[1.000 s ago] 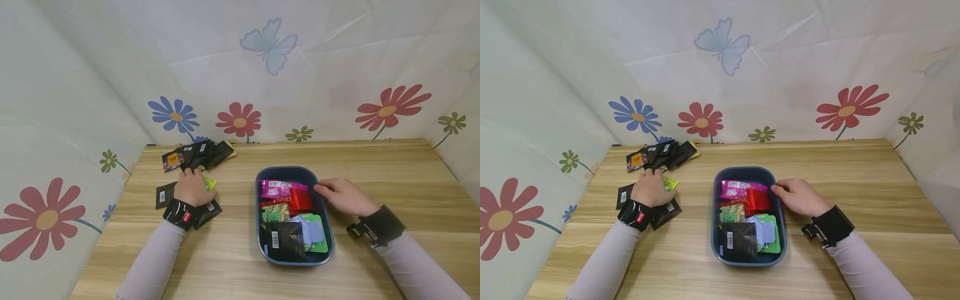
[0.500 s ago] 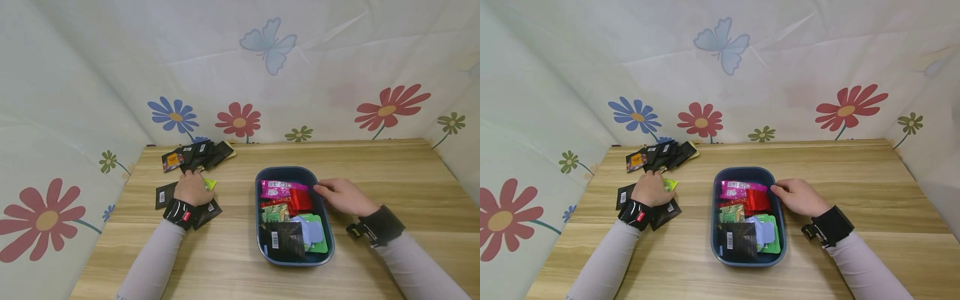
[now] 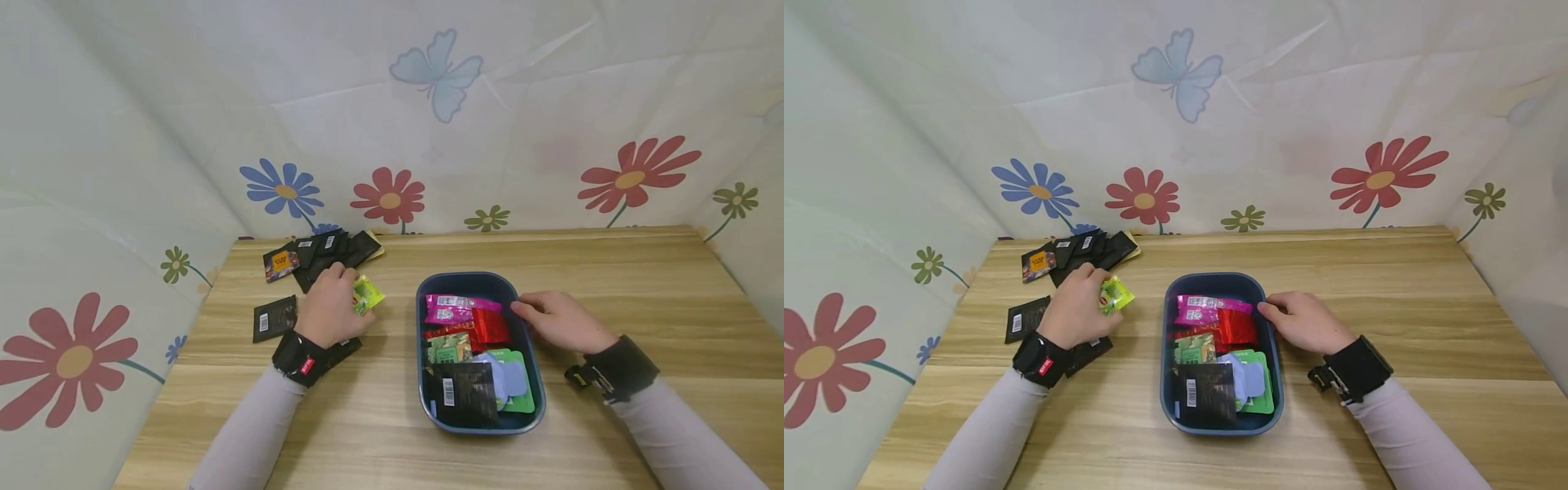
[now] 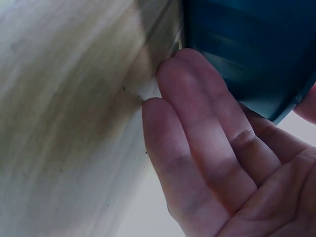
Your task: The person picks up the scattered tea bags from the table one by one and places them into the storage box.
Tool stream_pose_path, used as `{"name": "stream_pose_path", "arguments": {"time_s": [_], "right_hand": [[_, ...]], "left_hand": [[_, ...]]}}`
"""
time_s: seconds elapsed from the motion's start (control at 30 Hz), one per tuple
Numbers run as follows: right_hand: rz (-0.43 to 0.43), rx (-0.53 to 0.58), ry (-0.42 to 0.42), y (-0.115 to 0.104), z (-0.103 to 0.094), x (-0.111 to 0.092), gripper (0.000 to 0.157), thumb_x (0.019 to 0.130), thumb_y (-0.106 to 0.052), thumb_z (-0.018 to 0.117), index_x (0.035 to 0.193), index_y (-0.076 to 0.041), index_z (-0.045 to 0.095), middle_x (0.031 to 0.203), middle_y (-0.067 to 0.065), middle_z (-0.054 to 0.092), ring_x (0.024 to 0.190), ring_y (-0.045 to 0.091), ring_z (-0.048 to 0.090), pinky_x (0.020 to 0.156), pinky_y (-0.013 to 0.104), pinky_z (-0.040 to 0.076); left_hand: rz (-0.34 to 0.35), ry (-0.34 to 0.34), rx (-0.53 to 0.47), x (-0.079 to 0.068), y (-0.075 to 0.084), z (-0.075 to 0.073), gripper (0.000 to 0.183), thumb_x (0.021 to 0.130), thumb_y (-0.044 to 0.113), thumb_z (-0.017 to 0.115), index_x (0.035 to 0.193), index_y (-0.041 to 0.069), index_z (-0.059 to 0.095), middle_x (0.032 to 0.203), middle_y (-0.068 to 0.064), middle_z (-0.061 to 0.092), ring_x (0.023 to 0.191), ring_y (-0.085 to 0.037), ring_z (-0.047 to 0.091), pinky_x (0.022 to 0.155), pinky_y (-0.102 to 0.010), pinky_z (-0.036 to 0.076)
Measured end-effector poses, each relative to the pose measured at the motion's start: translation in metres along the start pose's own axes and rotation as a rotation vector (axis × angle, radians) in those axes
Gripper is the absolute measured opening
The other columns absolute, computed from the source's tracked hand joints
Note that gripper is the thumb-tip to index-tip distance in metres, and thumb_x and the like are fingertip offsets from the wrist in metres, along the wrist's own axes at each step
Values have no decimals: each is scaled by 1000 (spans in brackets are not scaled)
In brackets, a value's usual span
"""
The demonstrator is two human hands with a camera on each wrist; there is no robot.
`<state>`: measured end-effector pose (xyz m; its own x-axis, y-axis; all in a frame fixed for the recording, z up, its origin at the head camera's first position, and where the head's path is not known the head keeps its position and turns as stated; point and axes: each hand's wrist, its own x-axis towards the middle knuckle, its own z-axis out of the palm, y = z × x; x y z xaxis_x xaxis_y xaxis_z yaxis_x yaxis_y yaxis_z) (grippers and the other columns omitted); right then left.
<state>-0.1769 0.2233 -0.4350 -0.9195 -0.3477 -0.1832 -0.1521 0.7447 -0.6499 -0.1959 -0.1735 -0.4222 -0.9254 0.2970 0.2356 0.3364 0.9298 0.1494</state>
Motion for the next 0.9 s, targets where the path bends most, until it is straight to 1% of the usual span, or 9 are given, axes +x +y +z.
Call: {"name": "stream_pose_path", "arguments": {"time_s": [0.17,0.27,0.4,0.5,0.6,0.7,0.8,0.9], "right_hand": [[-14,-24,-1,-1,0,0,38,107,-38,54,117,-6,71,73,3,62,68,18,56,61,31,48],[-20,-37,-1,-1,1,0,39,107,-38,54,119,-5,71,73,3,62,69,18,57,61,31,49],[-32,-66,17,-2,2,-1,40,106,-38,55,122,-4,71,76,1,62,74,18,58,65,32,49],[-42,-89,28,-2,3,-1,40,106,-37,56,122,-4,71,75,-1,62,74,17,57,65,32,48],[-43,-97,29,-3,4,-1,39,106,-37,56,121,-4,70,73,-1,61,73,17,57,64,31,48],[-40,-103,33,-3,4,-2,42,106,-38,56,123,-3,70,73,-1,60,72,16,56,64,31,48],[-36,-105,38,-3,4,-2,42,106,-39,56,124,-3,70,73,-1,60,72,17,56,63,31,48],[-30,-101,40,-4,5,-2,43,106,-39,56,124,-3,70,73,-1,60,71,17,56,62,31,48]], "left_hand": [[151,31,-104,-8,29,-10,69,68,39,86,126,5,68,113,-6,62,96,-19,58,83,-35,57],[238,45,-168,-16,46,-15,66,69,37,85,126,8,68,113,-2,62,97,-14,56,82,-29,55],[335,33,-242,-27,69,-21,65,70,38,86,127,11,69,112,2,61,97,-9,53,83,-25,54],[398,1,-283,-36,84,-22,65,71,38,86,128,11,68,113,3,61,98,-8,53,84,-24,54],[461,-40,-300,-44,97,-20,67,74,41,84,131,12,66,117,4,60,100,-8,53,87,-22,54],[519,-77,-293,-52,109,-16,67,76,45,81,133,14,64,118,5,58,102,-7,52,88,-19,52],[560,-99,-286,-58,117,-12,66,77,47,80,133,16,64,118,7,57,103,-5,51,90,-15,50],[589,-117,-281,-63,123,-9,66,77,47,81,132,16,64,120,7,57,106,-5,50,95,-15,49]]}}
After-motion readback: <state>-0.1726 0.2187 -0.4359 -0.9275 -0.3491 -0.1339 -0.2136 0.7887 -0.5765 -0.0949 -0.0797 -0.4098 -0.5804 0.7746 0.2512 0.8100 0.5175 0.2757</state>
